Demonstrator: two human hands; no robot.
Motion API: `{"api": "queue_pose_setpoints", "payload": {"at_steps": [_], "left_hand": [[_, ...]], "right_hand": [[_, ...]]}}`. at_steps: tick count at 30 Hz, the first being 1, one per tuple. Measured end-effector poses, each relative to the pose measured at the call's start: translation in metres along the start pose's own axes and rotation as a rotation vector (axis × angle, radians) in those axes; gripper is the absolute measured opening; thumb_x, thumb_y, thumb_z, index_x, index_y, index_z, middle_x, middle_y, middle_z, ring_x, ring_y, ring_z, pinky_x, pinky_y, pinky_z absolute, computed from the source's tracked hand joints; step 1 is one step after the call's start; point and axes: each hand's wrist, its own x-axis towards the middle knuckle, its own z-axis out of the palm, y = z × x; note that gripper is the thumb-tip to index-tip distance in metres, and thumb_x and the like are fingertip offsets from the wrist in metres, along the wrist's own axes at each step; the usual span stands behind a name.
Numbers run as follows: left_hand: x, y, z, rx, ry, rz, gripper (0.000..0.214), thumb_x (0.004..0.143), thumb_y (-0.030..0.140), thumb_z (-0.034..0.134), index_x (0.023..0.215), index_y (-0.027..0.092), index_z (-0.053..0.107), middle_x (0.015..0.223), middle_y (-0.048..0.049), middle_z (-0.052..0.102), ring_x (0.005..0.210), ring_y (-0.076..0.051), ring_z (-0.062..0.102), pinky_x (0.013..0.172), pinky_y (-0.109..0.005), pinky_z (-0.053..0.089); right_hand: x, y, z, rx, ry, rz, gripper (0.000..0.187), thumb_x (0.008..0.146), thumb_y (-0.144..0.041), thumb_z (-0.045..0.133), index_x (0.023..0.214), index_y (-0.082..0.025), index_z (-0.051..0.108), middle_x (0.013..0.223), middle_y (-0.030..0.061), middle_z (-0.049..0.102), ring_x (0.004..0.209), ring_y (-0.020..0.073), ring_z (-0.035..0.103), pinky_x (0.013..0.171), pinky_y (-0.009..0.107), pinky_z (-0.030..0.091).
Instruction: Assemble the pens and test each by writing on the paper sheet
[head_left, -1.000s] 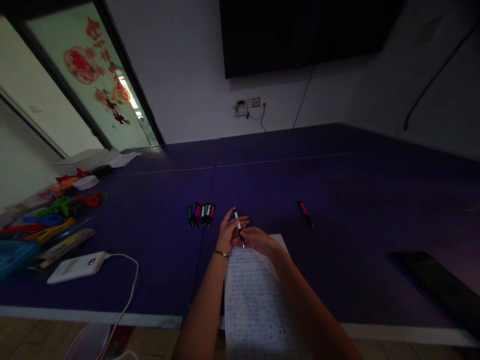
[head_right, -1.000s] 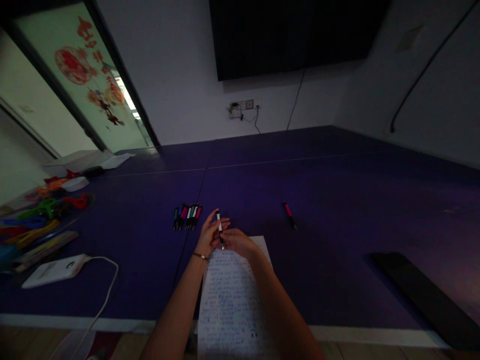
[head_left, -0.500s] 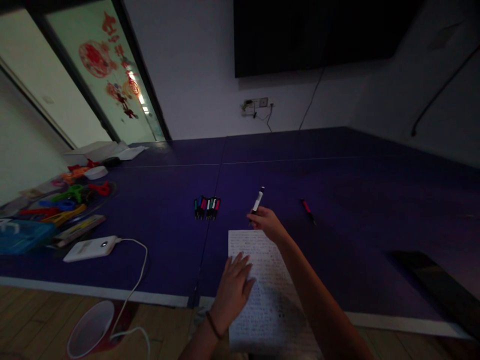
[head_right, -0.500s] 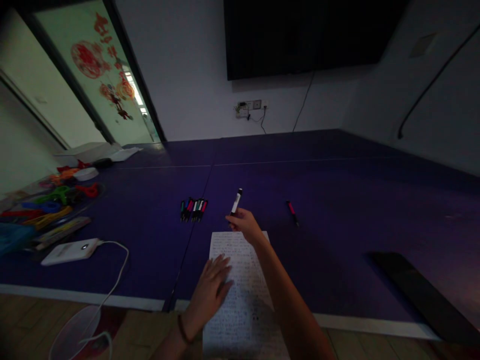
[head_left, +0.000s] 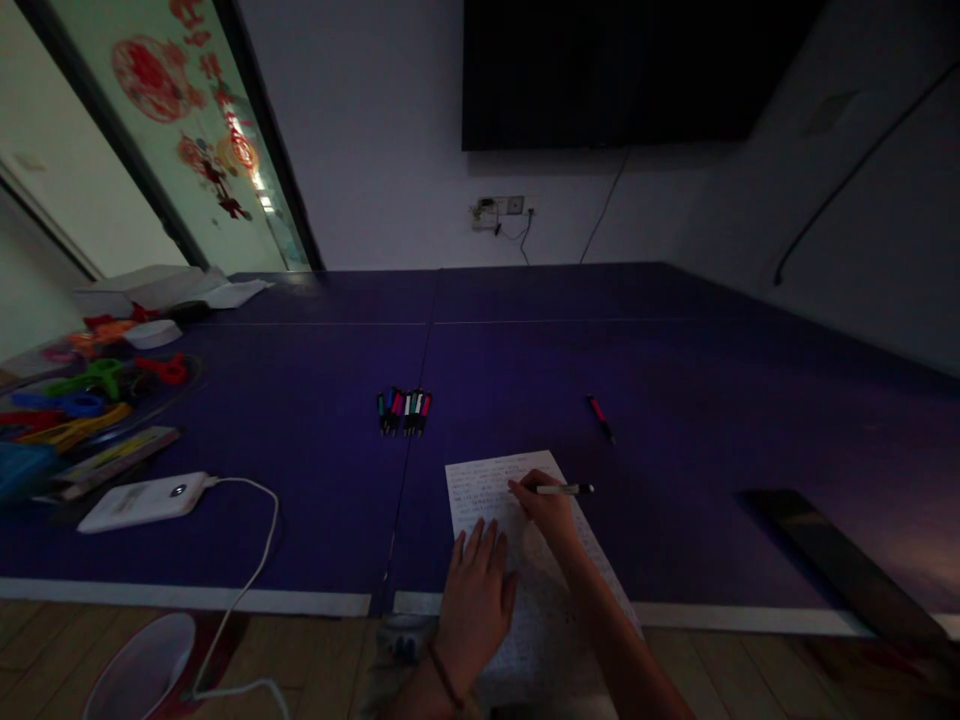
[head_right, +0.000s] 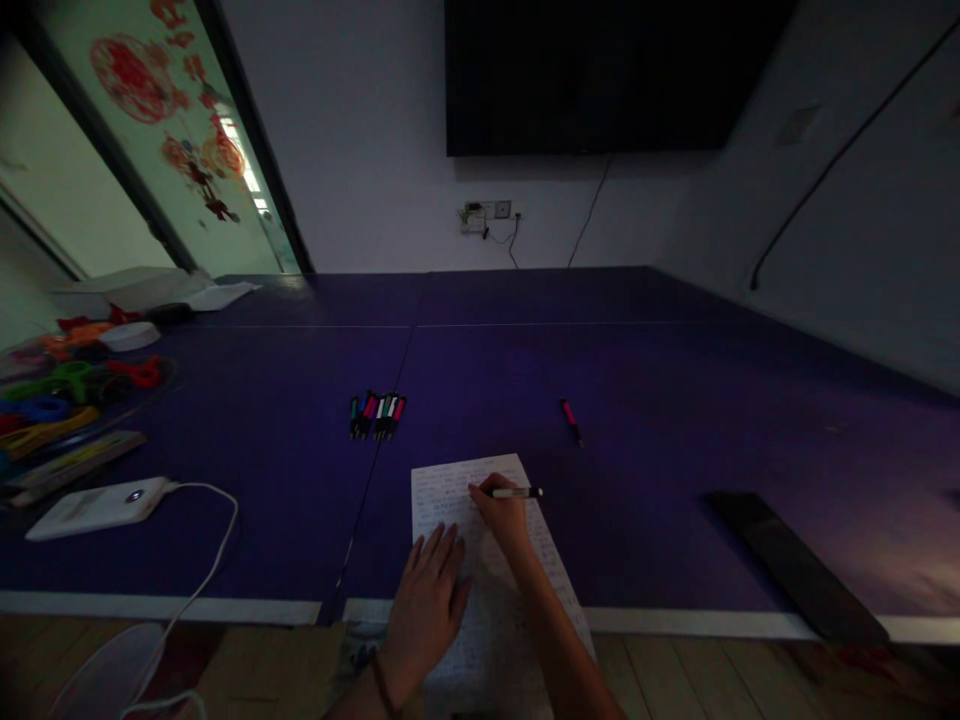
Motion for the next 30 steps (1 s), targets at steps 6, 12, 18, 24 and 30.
{"api": "queue_pose_setpoints", "payload": {"at_steps": [6,12,18,24,30], "left_hand": [[0.000,0.000,0.000,-0.013,0.024,0.001,0.036,0.082,0.028,0.036,0.114,0.017,0.046,0.127,-0.0065,0.041,0.120,-0.022,0.029,0.093,-0.042,0.034],[0.000,0.000,-0.002,-0.028,0.020,0.000,0.035,0.081,0.027,0.036,0.113,0.017,0.047,0.127,-0.0058,0.042,0.120,-0.022,0.030,0.093,-0.042,0.035],[0.000,0.000,0.000,-0.007,0.047,0.012,0.035,0.081,0.027,0.036,0.114,0.017,0.046,0.125,-0.0068,0.043,0.120,-0.022,0.031,0.093,-0.042,0.035],[0.000,0.000,0.000,-0.005,0.046,0.017,0.035,0.082,0.028,0.035,0.113,0.017,0.047,0.126,-0.0069,0.042,0.119,-0.023,0.031,0.093,-0.042,0.035],[0.000,0.001,-0.003,-0.014,0.021,0.009,0.035,0.082,0.027,0.035,0.113,0.017,0.047,0.127,-0.0066,0.042,0.120,-0.023,0.030,0.093,-0.042,0.035]], "right_hand": [[0.016,0.021,-0.005,-0.249,0.114,-0.038,0.027,0.059,-0.039,0.048,0.042,-0.020,0.039,0.037,-0.0044,0.034,0.040,0.0101,0.036,0.040,0.022,0.024],[0.012,0.024,0.000,-0.263,0.139,-0.053,0.025,0.060,-0.036,0.044,0.041,-0.021,0.035,0.036,-0.0035,0.035,0.038,0.0108,0.036,0.039,0.022,0.024],[0.011,0.022,0.001,-0.293,0.165,-0.075,0.024,0.060,-0.036,0.044,0.042,-0.021,0.036,0.037,-0.0031,0.038,0.038,0.0108,0.036,0.041,0.023,0.025],[0.010,0.022,0.001,-0.324,0.137,-0.076,0.023,0.061,-0.032,0.041,0.043,-0.022,0.032,0.037,-0.0034,0.036,0.039,0.0107,0.036,0.041,0.023,0.025],[0.010,0.022,0.002,-0.336,0.181,-0.070,0.022,0.061,-0.033,0.041,0.044,-0.022,0.035,0.039,-0.0021,0.039,0.040,0.0118,0.038,0.042,0.023,0.027]]}}
